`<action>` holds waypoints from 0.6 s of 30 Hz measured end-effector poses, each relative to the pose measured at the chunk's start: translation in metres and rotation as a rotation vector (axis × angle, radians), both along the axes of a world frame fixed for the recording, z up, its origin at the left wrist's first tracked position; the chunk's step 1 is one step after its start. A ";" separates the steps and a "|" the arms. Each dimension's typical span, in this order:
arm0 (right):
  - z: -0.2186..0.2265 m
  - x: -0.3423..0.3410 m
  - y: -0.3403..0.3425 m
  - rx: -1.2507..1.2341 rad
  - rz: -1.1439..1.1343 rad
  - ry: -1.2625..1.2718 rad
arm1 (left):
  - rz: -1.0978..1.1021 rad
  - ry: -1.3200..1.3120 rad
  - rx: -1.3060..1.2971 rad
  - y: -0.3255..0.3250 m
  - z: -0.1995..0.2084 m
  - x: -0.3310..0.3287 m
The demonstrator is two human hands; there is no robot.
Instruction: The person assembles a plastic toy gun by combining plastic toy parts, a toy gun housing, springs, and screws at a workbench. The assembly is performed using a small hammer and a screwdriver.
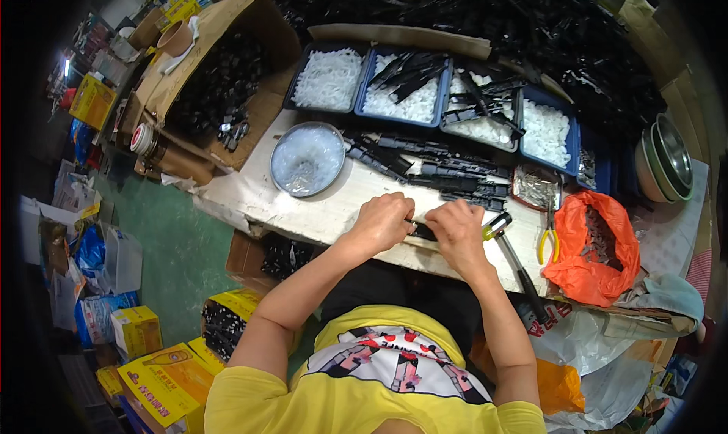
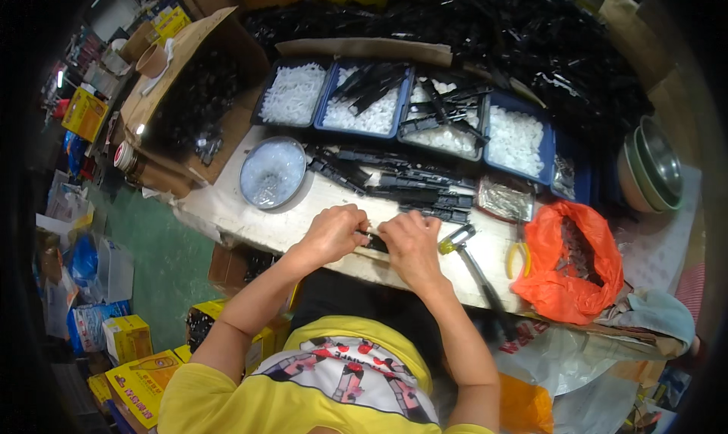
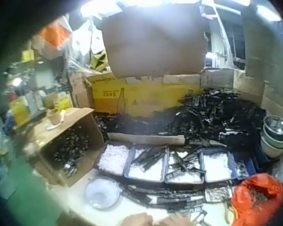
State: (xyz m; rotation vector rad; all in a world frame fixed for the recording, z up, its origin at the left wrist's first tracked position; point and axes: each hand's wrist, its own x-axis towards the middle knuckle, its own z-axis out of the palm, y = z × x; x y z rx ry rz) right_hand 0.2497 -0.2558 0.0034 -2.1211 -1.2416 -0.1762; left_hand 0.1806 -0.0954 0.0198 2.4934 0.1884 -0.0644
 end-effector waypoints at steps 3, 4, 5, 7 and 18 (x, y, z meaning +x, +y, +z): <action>0.006 0.036 -0.027 0.087 -0.234 -0.105 | -0.137 0.151 0.129 0.004 0.014 0.025; 0.010 0.048 -0.039 0.063 -0.338 -0.104 | -0.178 0.098 0.079 0.005 0.015 0.035; 0.013 0.062 -0.050 0.016 -0.428 -0.127 | -0.218 0.045 0.030 0.006 0.016 0.046; 0.014 0.083 -0.071 -0.054 -0.504 -0.135 | -0.142 -0.120 -0.052 -0.003 0.018 0.083; 0.004 0.121 -0.083 -0.585 -0.646 -0.100 | -0.115 -0.287 0.321 -0.025 0.010 0.195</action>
